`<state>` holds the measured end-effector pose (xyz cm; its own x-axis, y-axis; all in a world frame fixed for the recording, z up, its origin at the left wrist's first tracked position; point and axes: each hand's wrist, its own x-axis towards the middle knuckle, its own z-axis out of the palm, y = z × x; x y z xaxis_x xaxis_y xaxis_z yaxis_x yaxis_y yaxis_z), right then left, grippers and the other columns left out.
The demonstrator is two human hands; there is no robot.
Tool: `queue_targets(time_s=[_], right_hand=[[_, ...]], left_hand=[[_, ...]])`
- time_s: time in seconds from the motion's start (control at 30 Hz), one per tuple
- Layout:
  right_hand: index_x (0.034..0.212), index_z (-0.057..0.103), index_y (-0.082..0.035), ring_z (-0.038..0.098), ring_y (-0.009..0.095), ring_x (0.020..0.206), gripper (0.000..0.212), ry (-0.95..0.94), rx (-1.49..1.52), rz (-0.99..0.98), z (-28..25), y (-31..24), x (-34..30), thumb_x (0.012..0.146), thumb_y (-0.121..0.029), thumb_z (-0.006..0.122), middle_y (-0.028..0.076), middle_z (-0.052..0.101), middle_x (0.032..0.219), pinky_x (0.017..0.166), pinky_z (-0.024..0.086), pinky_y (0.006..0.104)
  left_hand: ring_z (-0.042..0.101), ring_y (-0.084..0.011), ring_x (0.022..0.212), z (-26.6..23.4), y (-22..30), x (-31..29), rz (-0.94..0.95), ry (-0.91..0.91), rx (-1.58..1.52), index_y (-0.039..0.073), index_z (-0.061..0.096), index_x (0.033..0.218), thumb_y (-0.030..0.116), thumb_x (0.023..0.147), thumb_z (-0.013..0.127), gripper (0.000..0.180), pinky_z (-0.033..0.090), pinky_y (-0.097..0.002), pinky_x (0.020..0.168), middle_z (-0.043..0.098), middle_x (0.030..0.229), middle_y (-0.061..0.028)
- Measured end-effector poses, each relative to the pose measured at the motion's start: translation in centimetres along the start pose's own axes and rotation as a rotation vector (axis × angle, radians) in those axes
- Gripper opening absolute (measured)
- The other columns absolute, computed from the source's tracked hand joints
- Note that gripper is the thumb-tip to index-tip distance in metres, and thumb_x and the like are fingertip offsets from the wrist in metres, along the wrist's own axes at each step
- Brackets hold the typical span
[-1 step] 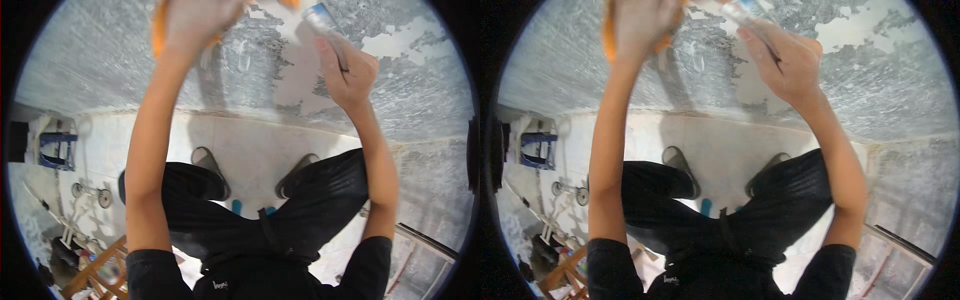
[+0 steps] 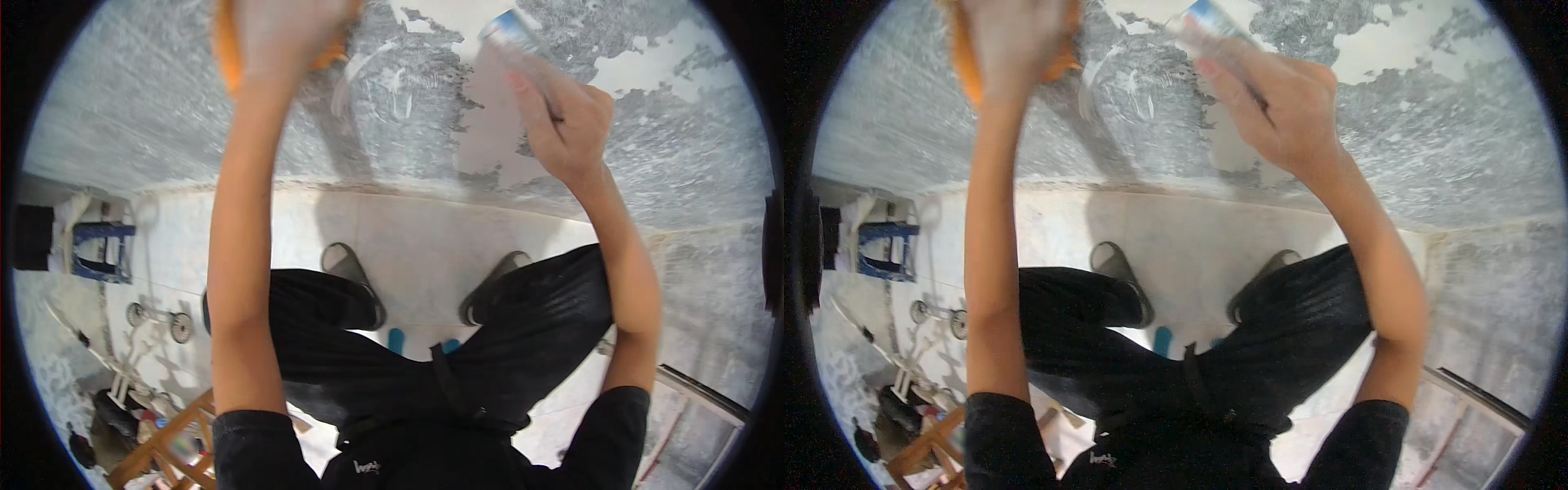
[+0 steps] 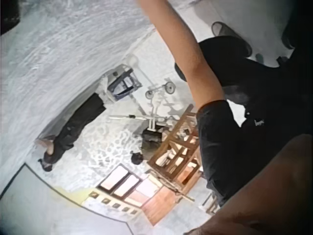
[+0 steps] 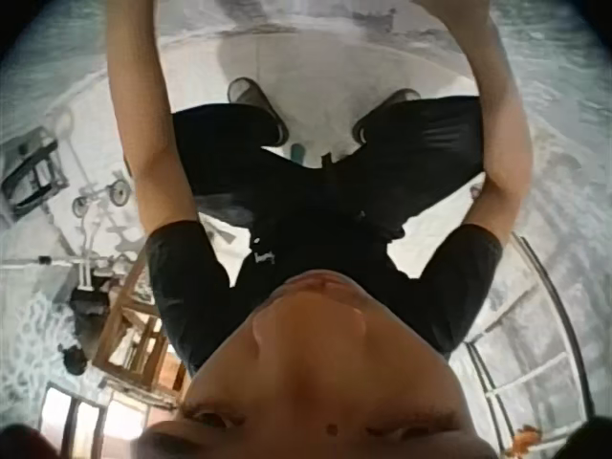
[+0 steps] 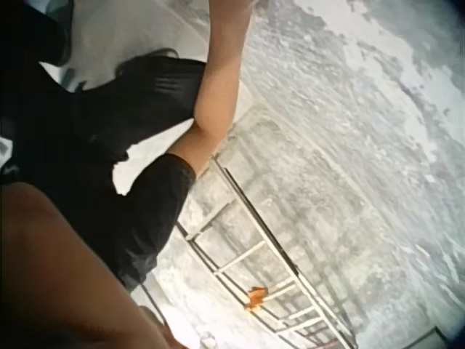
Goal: The recorder uses a scraper and a rag to remove old paint or plaster from a wall in preparation for painting.
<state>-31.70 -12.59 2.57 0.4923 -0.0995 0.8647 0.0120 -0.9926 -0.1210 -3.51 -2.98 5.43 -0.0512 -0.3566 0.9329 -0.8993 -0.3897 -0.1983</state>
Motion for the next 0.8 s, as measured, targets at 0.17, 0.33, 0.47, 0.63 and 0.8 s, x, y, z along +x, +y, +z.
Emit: queue_targets(time_s=[0.17,0.33,0.47,0.63,0.8], right_hand=[[0.129,0.071,-0.009,0.052,0.017,0.046,0.032,-0.354,0.165,0.042,1.4,1.3,-4.3,0.101,-0.020,0.061,0.007,0.061,0.061,0.046,0.041,0.0327],[0.134,0.068,-0.008,0.059,0.031,0.055,0.039,-0.895,0.274,0.017,2.9,0.7,-6.2,0.098,-0.013,0.054,0.017,0.062,0.065,0.057,0.047,0.0448],[0.133,0.069,-0.007,0.063,0.030,0.061,0.039,-0.982,0.287,0.069,2.4,0.4,-5.4,0.097,-0.011,0.056,0.018,0.064,0.067,0.060,0.049,0.0449],[0.126,0.071,-0.004,0.068,0.031,0.068,0.034,-0.854,0.326,0.029,2.5,-0.1,-5.2,0.095,-0.011,0.061,0.019,0.068,0.072,0.065,0.054,0.0440],[0.119,0.073,-0.005,0.069,0.033,0.073,0.028,-0.828,0.302,0.029,2.5,-0.5,-5.4,0.095,-0.015,0.063,0.018,0.071,0.077,0.067,0.055,0.0451]], left_hand=[[0.052,-0.0390,0.121,-0.8,-9.0,2.1,-0.315,0.045,-0.183,-0.010,0.062,0.121,0.044,0.106,0.038,0.061,0.039,-0.0469,0.108,0.056,0.127,-0.0286],[0.046,-0.0446,0.120,-0.3,-8.6,0.2,-0.642,-0.100,-0.385,-0.018,0.052,0.130,0.053,0.102,0.034,0.079,0.034,-0.0514,0.108,0.046,0.131,-0.0386],[0.036,-0.0475,0.129,0.3,-7.6,0.1,-0.452,0.149,-0.312,-0.017,0.043,0.140,0.060,0.101,0.035,0.087,0.029,-0.0590,0.110,0.039,0.138,-0.0404],[0.033,-0.0485,0.134,0.0,-9.2,-0.8,-0.459,0.078,-0.327,-0.017,0.037,0.146,0.072,0.095,0.044,0.103,0.023,-0.0637,0.112,0.036,0.143,-0.0411],[0.031,-0.0447,0.138,-1.7,-6.4,-0.3,-0.395,-0.649,-0.130,-0.016,0.035,0.138,0.078,0.067,0.081,0.126,0.023,-0.0611,0.115,0.036,0.140,-0.0374]])
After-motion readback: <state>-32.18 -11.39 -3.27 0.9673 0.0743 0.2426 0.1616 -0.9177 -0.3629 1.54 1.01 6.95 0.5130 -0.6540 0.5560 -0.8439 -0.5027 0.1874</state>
